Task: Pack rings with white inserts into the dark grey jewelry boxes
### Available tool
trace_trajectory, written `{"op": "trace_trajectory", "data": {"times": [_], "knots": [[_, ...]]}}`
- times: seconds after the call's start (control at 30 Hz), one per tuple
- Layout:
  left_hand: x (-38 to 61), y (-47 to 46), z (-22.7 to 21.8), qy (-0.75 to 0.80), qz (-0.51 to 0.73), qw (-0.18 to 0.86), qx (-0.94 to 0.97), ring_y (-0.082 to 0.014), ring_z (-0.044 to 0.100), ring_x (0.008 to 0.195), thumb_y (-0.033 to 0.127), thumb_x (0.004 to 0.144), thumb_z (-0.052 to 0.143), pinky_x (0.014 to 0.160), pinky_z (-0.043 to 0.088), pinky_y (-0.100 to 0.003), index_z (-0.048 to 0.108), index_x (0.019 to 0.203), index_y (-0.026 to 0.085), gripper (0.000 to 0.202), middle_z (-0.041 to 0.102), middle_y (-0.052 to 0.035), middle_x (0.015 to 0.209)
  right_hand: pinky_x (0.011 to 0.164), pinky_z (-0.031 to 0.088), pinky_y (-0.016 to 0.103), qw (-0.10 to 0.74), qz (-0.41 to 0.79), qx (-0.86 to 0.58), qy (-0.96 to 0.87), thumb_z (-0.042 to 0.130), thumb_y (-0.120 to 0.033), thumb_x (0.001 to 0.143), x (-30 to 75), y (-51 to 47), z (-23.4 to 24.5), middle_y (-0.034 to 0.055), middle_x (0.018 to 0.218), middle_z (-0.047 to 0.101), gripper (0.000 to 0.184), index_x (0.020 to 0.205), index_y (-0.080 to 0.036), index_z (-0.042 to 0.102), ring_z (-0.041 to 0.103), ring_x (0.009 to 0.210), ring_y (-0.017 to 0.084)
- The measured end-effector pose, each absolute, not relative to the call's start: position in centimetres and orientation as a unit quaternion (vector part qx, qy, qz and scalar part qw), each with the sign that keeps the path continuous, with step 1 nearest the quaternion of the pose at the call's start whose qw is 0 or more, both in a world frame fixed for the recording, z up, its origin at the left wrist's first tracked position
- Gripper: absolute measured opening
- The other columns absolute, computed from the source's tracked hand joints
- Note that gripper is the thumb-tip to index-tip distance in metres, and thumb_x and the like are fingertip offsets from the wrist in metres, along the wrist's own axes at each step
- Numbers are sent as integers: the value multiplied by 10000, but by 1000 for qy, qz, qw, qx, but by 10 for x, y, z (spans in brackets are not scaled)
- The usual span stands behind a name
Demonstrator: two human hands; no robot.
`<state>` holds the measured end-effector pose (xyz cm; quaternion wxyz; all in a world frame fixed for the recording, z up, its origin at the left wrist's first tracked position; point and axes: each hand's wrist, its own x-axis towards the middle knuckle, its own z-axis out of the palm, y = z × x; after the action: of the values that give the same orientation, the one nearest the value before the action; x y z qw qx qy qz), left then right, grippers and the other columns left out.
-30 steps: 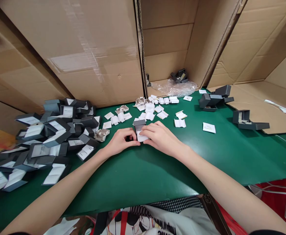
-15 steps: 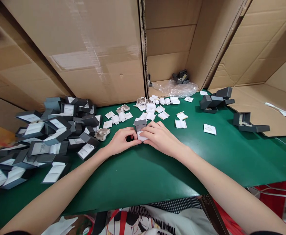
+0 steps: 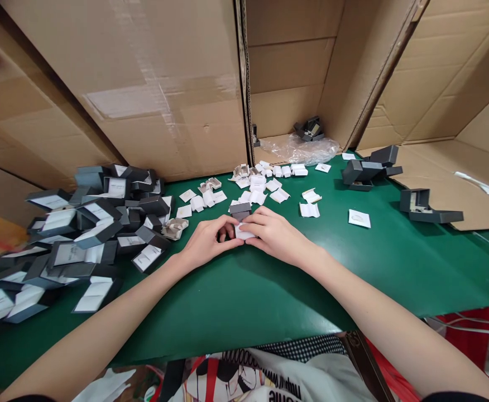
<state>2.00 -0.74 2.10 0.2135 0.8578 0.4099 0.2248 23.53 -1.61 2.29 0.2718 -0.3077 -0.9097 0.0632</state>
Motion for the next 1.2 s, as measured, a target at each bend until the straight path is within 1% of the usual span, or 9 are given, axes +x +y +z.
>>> {"op": "trace_trajectory", "data": {"times": [0.07,0.23,0.4,0.5,0.67,0.8,0.9,1.0,1.2], "knots": [[21,-8,23,402,219,197,867,-108,534,593,468,828,573,575,396,-217,568,1073,218,350,615,21,759,834,506,390,274,58,-310,-908,490,-279,905,235,-16,22,92,1088,655,261,1080,-186,660,525,964,232],[22,-6,26,387,211,173,881,-125,560,625,446,841,561,568,390,-216,614,1046,191,331,620,-2,748,827,514,369,293,95,-312,-899,537,-291,883,237,-15,23,74,1082,667,235,1056,-194,661,569,962,218],[23,-7,27,398,182,172,883,-123,552,599,415,836,569,562,381,-212,579,1075,192,327,608,12,715,787,522,332,361,120,-378,-844,487,-210,903,235,-14,20,65,944,680,185,963,-179,659,621,859,181],[26,-8,27,417,142,159,884,-132,540,556,441,858,519,535,355,-214,529,1117,190,360,567,30,623,794,516,346,345,105,-381,-851,471,-177,900,231,-15,16,84,976,658,198,990,-170,648,597,905,201],[29,-9,28,429,103,126,888,-153,552,569,448,870,492,508,324,-216,485,1127,192,363,559,23,639,767,513,364,335,95,-387,-854,440,-173,908,228,-16,14,93,969,643,217,988,-179,641,572,904,217],[27,-10,27,431,109,141,884,-162,570,594,442,875,492,520,335,-217,470,1126,203,347,566,25,658,781,505,353,378,150,-404,-819,480,-183,887,225,-18,14,74,929,663,164,887,-187,644,602,872,200],[25,-9,25,434,123,172,876,-163,579,607,441,871,503,532,347,-220,471,1077,199,319,578,28,671,767,508,323,397,253,-440,-765,532,-221,855,227,-16,15,49,910,686,127,853,-194,657,631,836,182],[23,-8,24,439,135,194,867,-157,566,590,439,859,526,544,358,-225,472,1037,198,305,570,35,660,727,511,304,378,349,-487,-706,562,-290,824,232,-13,18,38,884,700,150,848,-189,670,651,781,175],[22,-6,25,431,152,244,856,-141,525,559,477,839,550,520,337,-222,475,1047,189,363,552,41,650,569,448,298,289,319,-527,-733,584,-387,780,238,-16,29,33,734,673,239,697,-180,670,586,624,163]]}}
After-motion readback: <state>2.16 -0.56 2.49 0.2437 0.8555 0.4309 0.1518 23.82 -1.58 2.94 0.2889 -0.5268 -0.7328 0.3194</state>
